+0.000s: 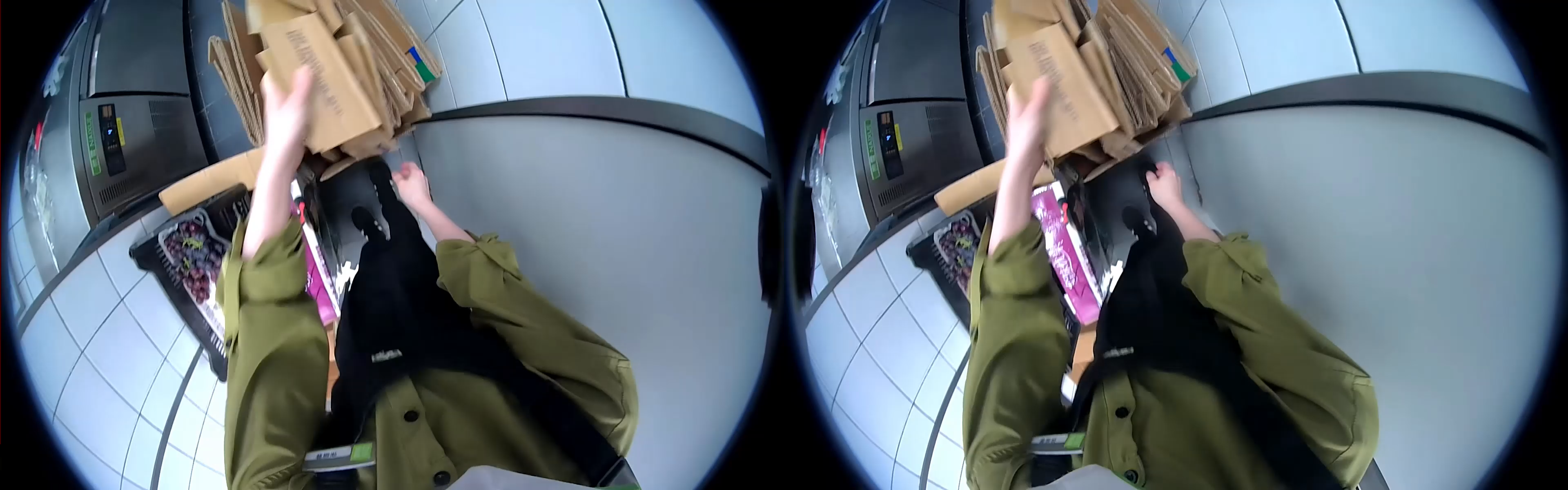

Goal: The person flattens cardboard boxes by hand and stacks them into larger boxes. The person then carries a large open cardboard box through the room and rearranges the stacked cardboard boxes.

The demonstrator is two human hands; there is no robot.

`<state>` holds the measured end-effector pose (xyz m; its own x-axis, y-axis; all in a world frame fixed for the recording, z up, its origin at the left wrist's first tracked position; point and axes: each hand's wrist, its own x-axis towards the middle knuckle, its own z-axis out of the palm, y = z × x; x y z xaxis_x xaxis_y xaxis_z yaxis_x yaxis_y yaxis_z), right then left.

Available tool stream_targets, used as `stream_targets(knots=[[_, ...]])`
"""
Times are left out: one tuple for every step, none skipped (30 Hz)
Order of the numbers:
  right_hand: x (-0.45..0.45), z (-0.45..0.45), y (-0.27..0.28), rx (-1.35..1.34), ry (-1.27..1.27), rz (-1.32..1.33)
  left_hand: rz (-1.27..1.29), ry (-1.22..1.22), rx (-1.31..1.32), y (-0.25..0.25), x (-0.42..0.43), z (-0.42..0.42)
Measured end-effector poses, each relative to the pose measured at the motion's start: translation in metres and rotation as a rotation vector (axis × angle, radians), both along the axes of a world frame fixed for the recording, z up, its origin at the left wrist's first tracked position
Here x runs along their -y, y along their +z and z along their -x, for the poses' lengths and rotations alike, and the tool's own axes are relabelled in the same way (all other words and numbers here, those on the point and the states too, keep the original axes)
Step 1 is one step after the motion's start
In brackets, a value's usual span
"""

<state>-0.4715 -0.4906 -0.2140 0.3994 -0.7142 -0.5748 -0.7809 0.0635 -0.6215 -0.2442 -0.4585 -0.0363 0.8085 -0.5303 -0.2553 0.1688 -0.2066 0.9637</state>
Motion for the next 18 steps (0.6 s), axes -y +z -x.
stream_targets(knots=[[0.005,0.003,-0.019,-0.083,0.002,0.027,0.281,0.066,-0.458,0.006,-0.025,0.003],[0.012,0.007,-0.047,-0.161,-0.055,0.079,0.429,0.209,-0.445,0.009,-0.041,0.018],[0.024,0.007,-0.072,-0.236,-0.108,0.129,0.558,0.245,-0.393,-0.032,-0.072,0.039],[0.040,0.006,-0.087,-0.276,-0.073,0.173,0.320,0.430,-0.360,-0.078,-0.091,0.063],[0.056,0.001,-0.101,-0.307,-0.017,0.206,0.078,0.540,-0.453,-0.140,-0.114,0.087],[0.071,-0.008,-0.109,-0.328,0.037,0.176,-0.282,0.597,-0.511,-0.197,-0.139,0.106],[0.080,-0.019,-0.121,-0.360,0.062,0.190,-0.360,0.726,-0.678,-0.238,-0.148,0.121],[0.086,-0.014,-0.158,-0.213,0.235,0.450,-0.357,0.808,-0.652,-0.280,-0.152,0.129],[0.084,-0.007,-0.196,-0.054,0.390,0.705,-0.457,0.776,-0.464,-0.277,-0.137,0.126],[0.082,-0.009,-0.196,0.015,0.545,0.737,-0.384,0.798,-0.390,-0.302,-0.136,0.125],[0.086,-0.009,-0.193,-0.008,0.725,0.726,-0.363,0.795,-0.408,-0.316,-0.131,0.117],[0.088,-0.011,-0.193,-0.047,0.926,0.706,-0.180,0.809,-0.399,-0.322,-0.126,0.108],[0.092,-0.012,-0.194,-0.079,1.091,0.692,-0.147,0.847,-0.439,-0.332,-0.123,0.096],[0.096,-0.015,-0.193,-0.103,1.209,0.683,-0.165,0.922,-0.361,-0.341,-0.116,0.093],[0.097,-0.020,-0.191,-0.112,1.310,0.676,-0.180,0.996,-0.281,-0.348,-0.109,0.091],[0.099,-0.025,-0.191,-0.122,1.400,0.676,-0.447,0.944,-0.154,-0.350,-0.109,0.097],[0.100,-0.024,-0.192,-0.134,1.463,0.673,-0.693,0.863,-0.023,-0.345,-0.109,0.098],[0.102,-0.025,-0.192,-0.143,1.516,0.671,-0.683,0.832,0.188,-0.348,-0.115,0.099]])
